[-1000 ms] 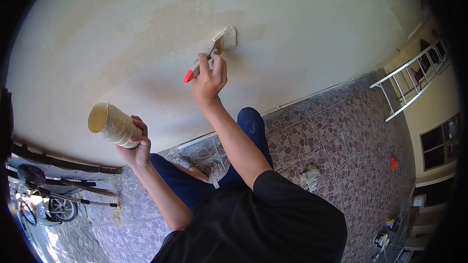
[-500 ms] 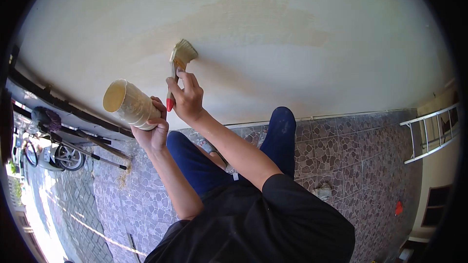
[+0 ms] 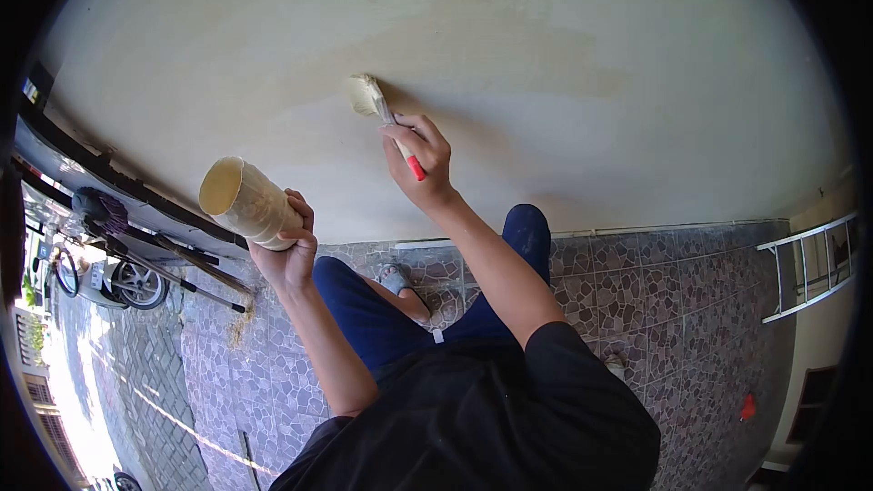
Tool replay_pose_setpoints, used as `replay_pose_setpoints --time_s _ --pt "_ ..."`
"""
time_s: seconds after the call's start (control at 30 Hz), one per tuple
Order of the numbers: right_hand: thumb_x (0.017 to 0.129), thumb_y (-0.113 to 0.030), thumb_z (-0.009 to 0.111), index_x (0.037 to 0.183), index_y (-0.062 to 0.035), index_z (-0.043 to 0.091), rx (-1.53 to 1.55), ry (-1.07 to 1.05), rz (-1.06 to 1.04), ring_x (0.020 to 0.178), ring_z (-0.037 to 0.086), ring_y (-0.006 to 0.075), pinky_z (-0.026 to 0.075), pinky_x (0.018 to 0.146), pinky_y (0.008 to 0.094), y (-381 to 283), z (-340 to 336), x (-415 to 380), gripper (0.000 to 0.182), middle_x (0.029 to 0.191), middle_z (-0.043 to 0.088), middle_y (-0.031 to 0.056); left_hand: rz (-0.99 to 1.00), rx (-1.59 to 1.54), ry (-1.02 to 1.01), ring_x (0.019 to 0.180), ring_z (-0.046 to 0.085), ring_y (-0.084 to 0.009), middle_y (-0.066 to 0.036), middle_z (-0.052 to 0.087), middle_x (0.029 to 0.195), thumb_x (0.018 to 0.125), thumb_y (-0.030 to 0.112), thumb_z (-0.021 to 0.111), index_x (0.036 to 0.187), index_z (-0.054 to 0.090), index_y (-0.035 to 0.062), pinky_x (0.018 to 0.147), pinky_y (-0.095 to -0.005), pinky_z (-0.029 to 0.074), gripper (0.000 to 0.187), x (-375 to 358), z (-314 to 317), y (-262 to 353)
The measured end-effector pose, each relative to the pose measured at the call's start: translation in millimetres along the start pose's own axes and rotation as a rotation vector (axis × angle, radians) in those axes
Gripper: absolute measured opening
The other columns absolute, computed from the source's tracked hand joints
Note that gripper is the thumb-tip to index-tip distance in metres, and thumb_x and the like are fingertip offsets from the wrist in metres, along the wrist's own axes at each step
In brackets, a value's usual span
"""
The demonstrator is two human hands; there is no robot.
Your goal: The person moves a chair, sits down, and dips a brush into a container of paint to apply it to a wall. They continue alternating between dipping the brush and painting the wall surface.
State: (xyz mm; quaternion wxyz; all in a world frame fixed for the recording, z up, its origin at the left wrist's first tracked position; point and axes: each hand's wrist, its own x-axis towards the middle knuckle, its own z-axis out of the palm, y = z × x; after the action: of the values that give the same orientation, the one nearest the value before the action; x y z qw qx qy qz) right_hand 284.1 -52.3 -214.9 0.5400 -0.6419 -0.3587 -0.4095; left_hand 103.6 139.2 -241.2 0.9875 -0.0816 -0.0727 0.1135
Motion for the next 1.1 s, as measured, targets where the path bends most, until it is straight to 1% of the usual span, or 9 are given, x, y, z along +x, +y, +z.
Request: replay_pose_setpoints --time_s 0.27,0.33,0.47,0.53,0.6,0.73,0.87,0.97,1.1 --pt "0.081 0.011 0.077 0.100 -0.0029 0.076 -0.169 0.114 0.021 0.087 0.075 0.0313 0.060 0.075 0.0366 7 -71 -5 0.023 0.097 0.073 0.0157 -0.114 -0.019 0.021 0.128 0.055 -0.0321 -0.017 0.048 0.138 0.094 0.035 0.071 0.140 0.048 0.0054 0.074 -0.0389 0.065 0.060 4 1 -10" --pt "0.081 0.011 0.077 0.100 -0.0027 0.076 -0.202 0.137 0.025 0.087 0.075 0.0311 0.060 0.075 0.0367 8 -89 -5 0.024 0.096 0.073 0.0158 -0.114 -0.008 -0.011 0.128 0.053 -0.0335 -0.018 0.050 0.138 0.097 0.042 0.065 0.143 0.047 0.0035 0.073 -0.0397 0.065 0.063 5 2 -14" --pt "0.080 0.012 0.077 0.100 -0.0024 0.077 -0.310 0.195 0.070 0.086 0.075 0.0304 0.060 0.074 0.0367 1 -126 -17 0.025 0.094 0.072 0.0155 -0.103 -0.015 -0.015 0.128 0.053 -0.0336 -0.020 0.052 0.138 0.098 0.045 0.063 0.143 0.048 0.0039 0.073 -0.0392 0.065 0.063 -2 7 -17" --pt "0.080 0.013 0.078 0.100 -0.0024 0.077 -0.311 0.129 0.060 0.086 0.075 0.0304 0.060 0.073 0.0365 -8 -129 -32 0.025 0.093 0.072 0.0153 -0.078 -0.008 -0.019 0.128 0.053 -0.0338 -0.020 0.053 0.138 0.098 0.045 0.063 0.144 0.048 0.0038 0.073 -0.0390 0.065 0.063 -4 7 -16" --pt "0.079 0.012 0.079 0.099 -0.0022 0.076 -0.295 0.002 -0.029 0.084 0.075 0.0298 0.060 0.072 0.0361 -14 -118 -45 0.025 0.094 0.071 0.0142 -0.039 0.009 -0.028 0.128 0.053 -0.0346 -0.020 0.053 0.138 0.099 0.047 0.062 0.144 0.048 0.0038 0.072 -0.0384 0.065 0.064 -8 4 -14" --pt "0.077 0.010 0.080 0.099 -0.0043 0.076 0.108 -0.287 -0.082 0.089 0.073 0.0297 0.060 0.073 0.0374 -35 -29 -70 0.026 0.098 0.069 0.0124 -0.007 0.006 0.001 0.128 0.053 -0.0346 -0.021 0.054 0.138 0.098 0.048 0.062 0.144 0.049 0.0037 0.071 -0.0376 0.065 0.065 -20 2 -3" --pt "0.079 0.007 0.079 0.098 -0.0049 0.077 0.225 -0.527 -0.038 0.095 0.072 0.0284 0.059 0.080 0.0384 -24 51 -64 0.023 0.099 0.071 0.0101 0.029 0.026 0.003 0.128 0.053 -0.0349 -0.022 0.054 0.137 0.098 0.048 0.061 0.145 0.048 0.0032 0.070 -0.0371 0.065 0.066 -23 7 6" --pt "0.080 0.006 0.078 0.097 -0.0053 0.077 0.179 -0.407 -0.030 0.092 0.072 0.0297 0.058 0.080 0.0404 -3 56 -53 0.020 0.098 0.071 0.0119 0.038 0.024 -0.024 0.128 0.053 -0.0350 -0.022 0.054 0.137 0.098 0.047 0.060 0.145 0.048 0.0034 0.069 -0.0369 0.065 0.065 -30 8 11" --pt "0.081 0.008 0.077 0.096 -0.0007 0.075 -0.130 -0.216 -0.119 0.089 0.073 0.0329 0.058 0.080 0.0392 -6 -10 -42 0.018 0.096 0.073 0.0153 0.069 0.021 -0.008 0.127 0.053 -0.0341 -0.021 0.054 0.138 0.099 0.047 0.057 0.146 0.048 0.0044 0.068 -0.0351 0.065 0.064 -36 -4 26"
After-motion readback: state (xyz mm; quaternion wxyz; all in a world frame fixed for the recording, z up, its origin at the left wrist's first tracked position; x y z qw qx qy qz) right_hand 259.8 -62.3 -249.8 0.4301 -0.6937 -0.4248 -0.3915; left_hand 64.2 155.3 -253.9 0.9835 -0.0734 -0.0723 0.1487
